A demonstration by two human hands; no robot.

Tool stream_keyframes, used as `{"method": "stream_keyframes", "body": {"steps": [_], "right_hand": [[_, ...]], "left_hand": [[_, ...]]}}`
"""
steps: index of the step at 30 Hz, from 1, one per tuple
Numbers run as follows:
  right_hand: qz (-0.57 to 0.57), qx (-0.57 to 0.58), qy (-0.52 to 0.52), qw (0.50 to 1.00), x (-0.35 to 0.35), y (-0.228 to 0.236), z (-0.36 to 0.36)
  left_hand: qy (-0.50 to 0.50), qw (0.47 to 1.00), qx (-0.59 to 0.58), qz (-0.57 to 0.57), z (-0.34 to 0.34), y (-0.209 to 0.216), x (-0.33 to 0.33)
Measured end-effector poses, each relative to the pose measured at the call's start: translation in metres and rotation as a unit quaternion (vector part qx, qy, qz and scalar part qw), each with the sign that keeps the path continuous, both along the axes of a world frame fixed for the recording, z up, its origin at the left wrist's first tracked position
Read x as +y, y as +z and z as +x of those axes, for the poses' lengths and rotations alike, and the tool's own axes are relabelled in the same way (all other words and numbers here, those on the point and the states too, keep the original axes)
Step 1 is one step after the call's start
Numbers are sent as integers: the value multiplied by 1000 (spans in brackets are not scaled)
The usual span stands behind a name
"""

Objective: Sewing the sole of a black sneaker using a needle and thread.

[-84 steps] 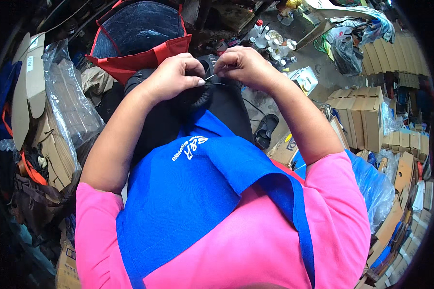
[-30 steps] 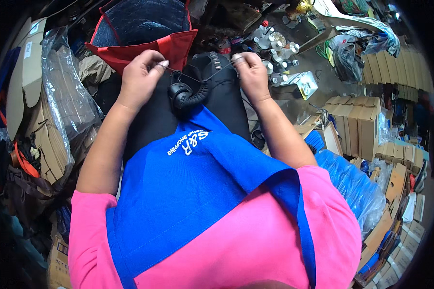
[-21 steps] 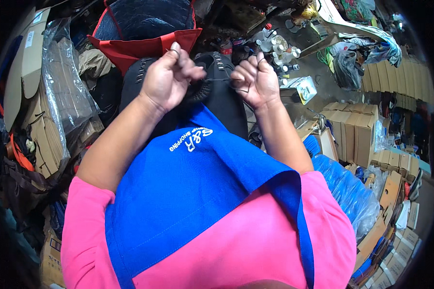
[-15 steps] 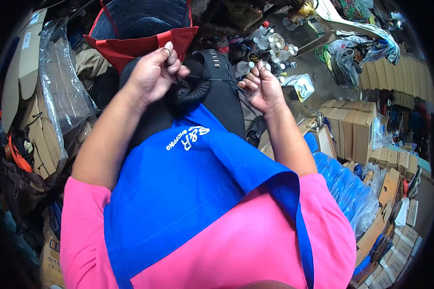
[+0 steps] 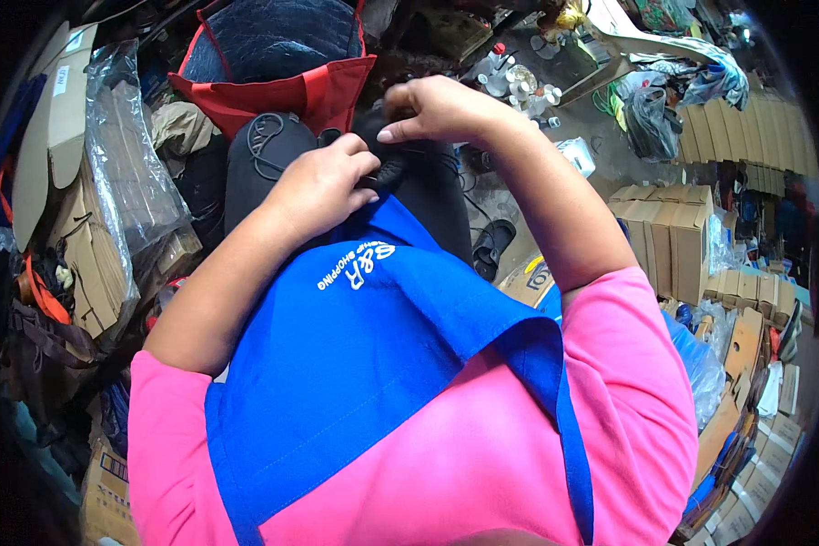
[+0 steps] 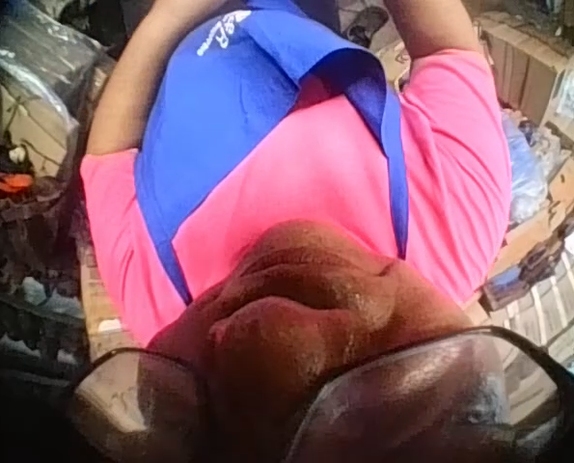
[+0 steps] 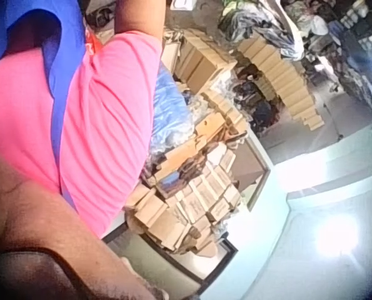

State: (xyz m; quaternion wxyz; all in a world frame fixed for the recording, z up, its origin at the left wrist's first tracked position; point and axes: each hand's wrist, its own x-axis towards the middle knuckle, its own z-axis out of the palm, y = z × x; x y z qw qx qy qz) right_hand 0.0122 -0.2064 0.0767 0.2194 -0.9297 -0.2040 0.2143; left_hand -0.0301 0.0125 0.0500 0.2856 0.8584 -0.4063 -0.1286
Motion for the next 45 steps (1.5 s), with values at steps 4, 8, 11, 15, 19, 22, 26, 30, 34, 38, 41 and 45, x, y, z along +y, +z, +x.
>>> {"method": "stream_keyframes", "body": {"steps": [4,8,11,15,19,22,26,30,34,38,41,45], "right_hand": [[62,149,-114,980,-3,0,-23],[182,166,-210,946,-1,-26,-46],[165,-5,-225,960,11,-20,-50],[185,-183,-244,934,6,-17,-60],[175,170,-216,945,11,-6,-65],[121,126,-147,974,6,4,-68],[127,85,-137,979,-5,3,-88],[225,37,-172,958,-14,17,-106],[323,20,-235,917,-22,32,-105],[147,-111,-140,973,-18,19,-98],[87,-123,-114,982,-15,14,-95],[58,-119,-117,984,-12,11,-90]], "left_hand": [[4,991,100,-92,2,-17,12],[-17,988,99,-116,3,-10,15],[27,981,143,-127,19,0,22],[42,970,166,-174,40,-9,0],[0,949,267,-168,56,-20,-24],[-24,939,300,-168,57,-23,-33],[-8,944,299,-140,54,-19,-43],[11,936,328,-128,60,-17,-41],[-22,891,426,-154,73,-22,-30],[-70,882,452,-117,82,-15,-28],[-86,891,437,-91,81,-10,-27],[-98,904,411,-72,80,-4,-25]]}}
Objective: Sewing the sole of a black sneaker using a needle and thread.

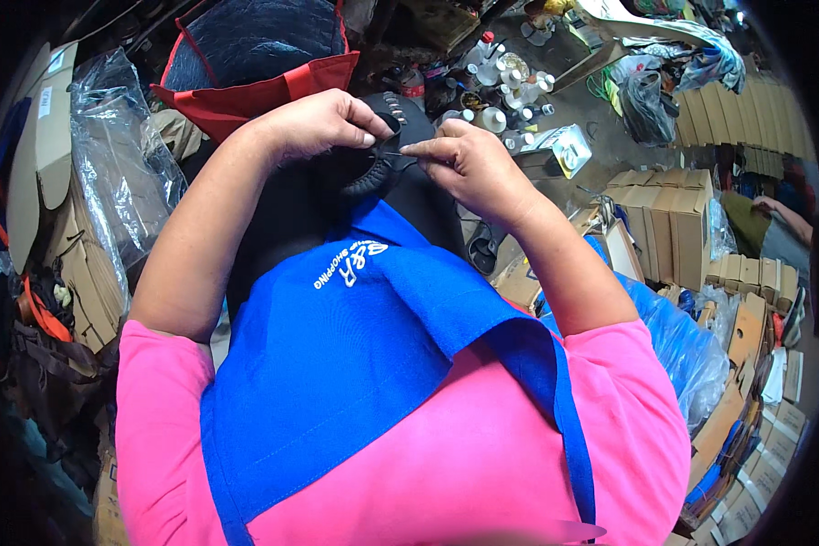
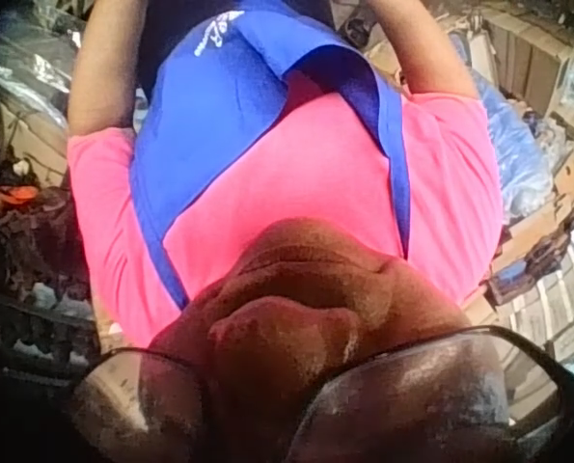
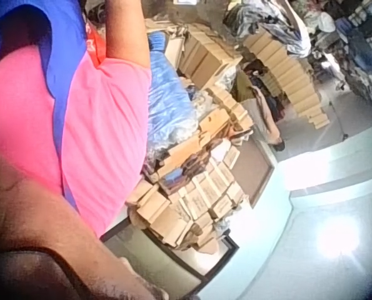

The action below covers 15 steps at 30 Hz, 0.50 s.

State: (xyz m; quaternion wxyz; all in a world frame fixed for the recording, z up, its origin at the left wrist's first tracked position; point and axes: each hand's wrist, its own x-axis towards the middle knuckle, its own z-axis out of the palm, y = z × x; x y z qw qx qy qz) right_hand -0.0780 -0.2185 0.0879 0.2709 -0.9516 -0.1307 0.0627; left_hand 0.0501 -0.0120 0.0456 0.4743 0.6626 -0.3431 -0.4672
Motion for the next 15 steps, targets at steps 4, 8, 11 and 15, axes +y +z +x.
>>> {"method": "stream_keyframes", "body": {"steps": [4,8,11,15], "right_hand": [[-31,-14,0,999,4,7,1],[-18,-25,15,999,7,-2,3],[-20,17,-7,1000,9,2,4],[62,29,9,998,-2,-12,15]], "left_hand": [[-2,1000,0,4,1,-4,0],[-3,1000,2,-3,1,-2,-2],[-3,1000,1,-8,4,-5,-3],[1,1000,1,-3,3,-8,-8]]}}
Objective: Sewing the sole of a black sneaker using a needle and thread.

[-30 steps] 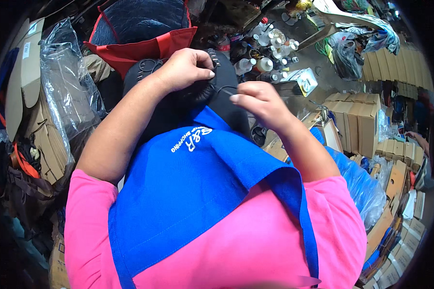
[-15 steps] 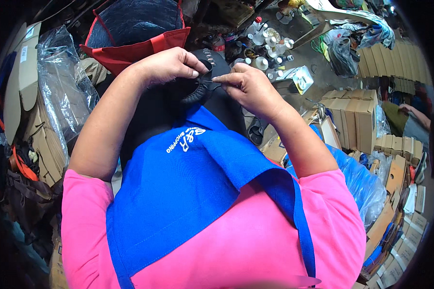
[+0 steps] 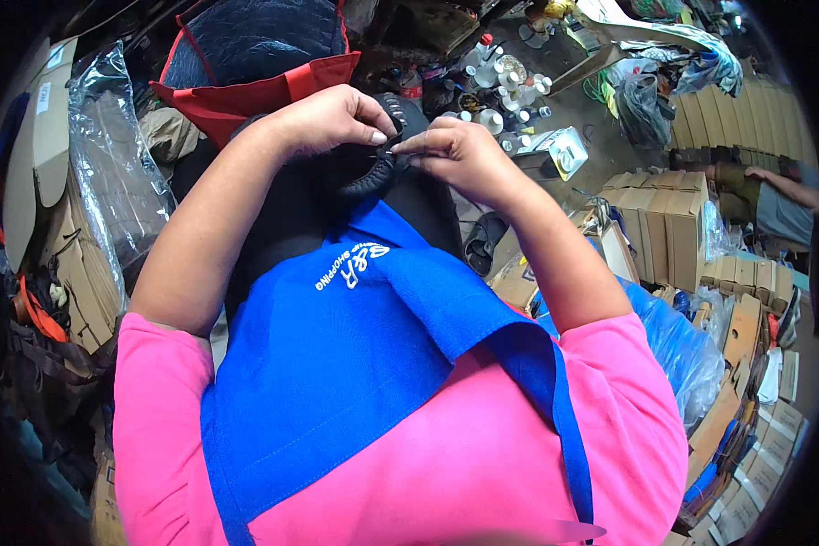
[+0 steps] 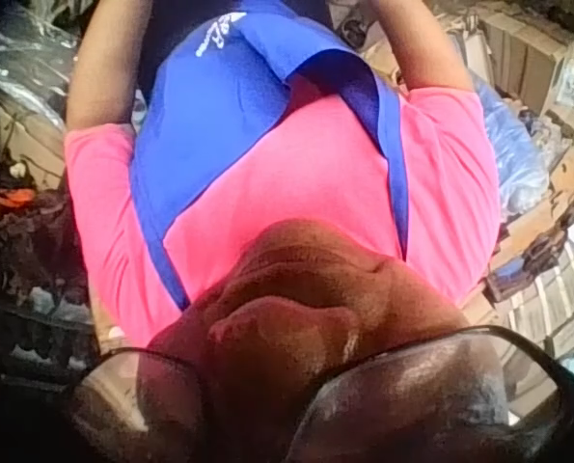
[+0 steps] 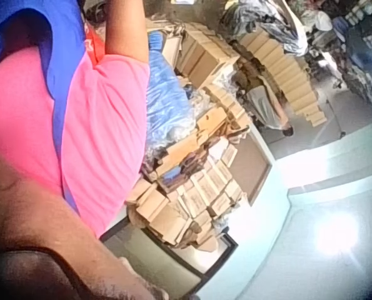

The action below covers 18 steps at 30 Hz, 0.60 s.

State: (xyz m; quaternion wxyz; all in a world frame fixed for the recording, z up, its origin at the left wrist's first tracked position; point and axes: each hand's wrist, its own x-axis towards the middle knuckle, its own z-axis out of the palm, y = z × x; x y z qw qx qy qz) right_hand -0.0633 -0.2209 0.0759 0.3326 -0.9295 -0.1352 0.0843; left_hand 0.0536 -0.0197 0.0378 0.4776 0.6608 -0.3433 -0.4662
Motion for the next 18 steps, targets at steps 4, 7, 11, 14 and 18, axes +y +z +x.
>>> {"method": "stream_keyframes", "body": {"steps": [4,7,11,14,18], "right_hand": [[73,141,8,987,-20,-9,18],[163,175,51,970,-26,-23,26],[185,190,12,964,-17,-27,24],[285,234,-65,927,1,-27,13],[149,104,-44,982,7,-14,7]], "left_hand": [[-12,1000,-20,-1,0,3,0],[-39,998,-35,-34,3,1,2],[-32,998,-46,7,2,3,2],[-18,998,-54,-9,-1,2,2],[122,946,-300,-33,-15,-6,15]]}}
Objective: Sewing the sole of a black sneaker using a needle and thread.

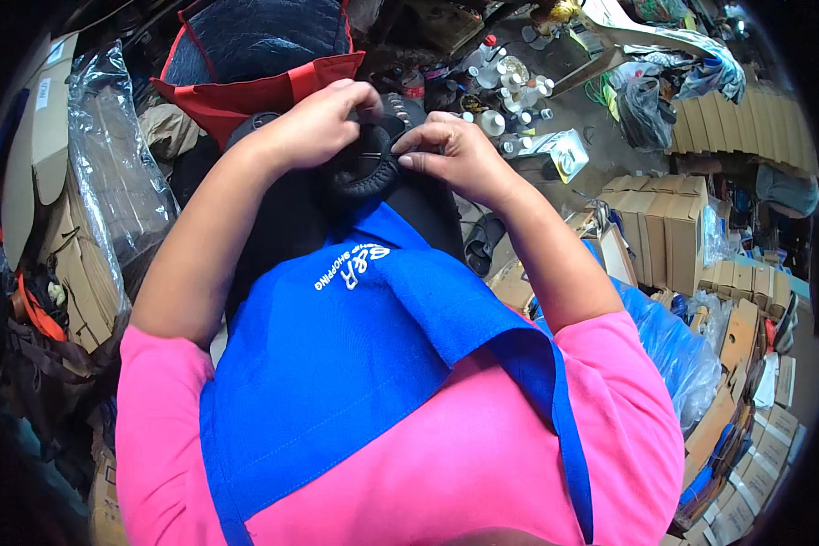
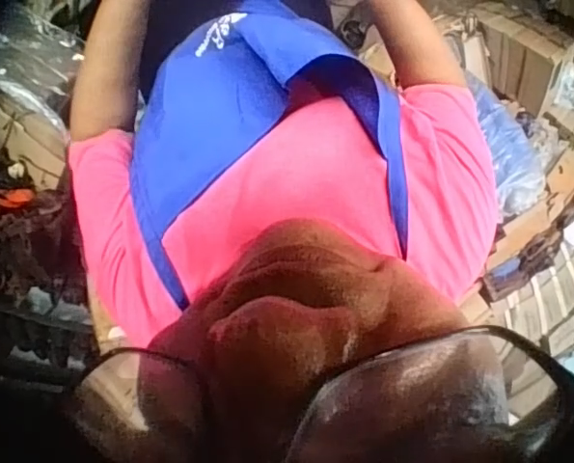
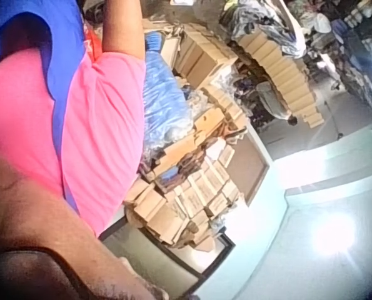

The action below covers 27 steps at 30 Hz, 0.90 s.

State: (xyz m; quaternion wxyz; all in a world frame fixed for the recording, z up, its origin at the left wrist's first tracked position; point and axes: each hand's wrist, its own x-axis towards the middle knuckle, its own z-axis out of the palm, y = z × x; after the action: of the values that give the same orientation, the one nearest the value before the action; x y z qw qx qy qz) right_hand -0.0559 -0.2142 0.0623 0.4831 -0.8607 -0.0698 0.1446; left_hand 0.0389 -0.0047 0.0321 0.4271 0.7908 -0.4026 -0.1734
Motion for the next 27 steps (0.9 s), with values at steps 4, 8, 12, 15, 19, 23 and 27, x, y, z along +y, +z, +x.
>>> {"method": "stream_keyframes", "body": {"steps": [4,8,12,15,19,23,27], "right_hand": [[-127,-109,-2,986,3,2,-16],[-231,-265,7,936,16,-1,-35],[-182,-154,-2,971,9,-7,-31],[-59,-40,-13,997,-3,-5,-16],[-47,22,40,998,-12,1,5],[-48,53,57,996,-13,5,11],[-55,58,73,994,-14,6,14]], "left_hand": [[95,995,-4,-1,-35,13,25],[129,991,-28,4,-66,8,38],[192,959,-204,40,-67,6,33],[168,980,-99,-31,-57,0,32],[133,989,-43,-44,-52,-7,32],[143,988,-45,-40,-53,-7,31],[130,990,-48,-30,-51,-9,32]]}}
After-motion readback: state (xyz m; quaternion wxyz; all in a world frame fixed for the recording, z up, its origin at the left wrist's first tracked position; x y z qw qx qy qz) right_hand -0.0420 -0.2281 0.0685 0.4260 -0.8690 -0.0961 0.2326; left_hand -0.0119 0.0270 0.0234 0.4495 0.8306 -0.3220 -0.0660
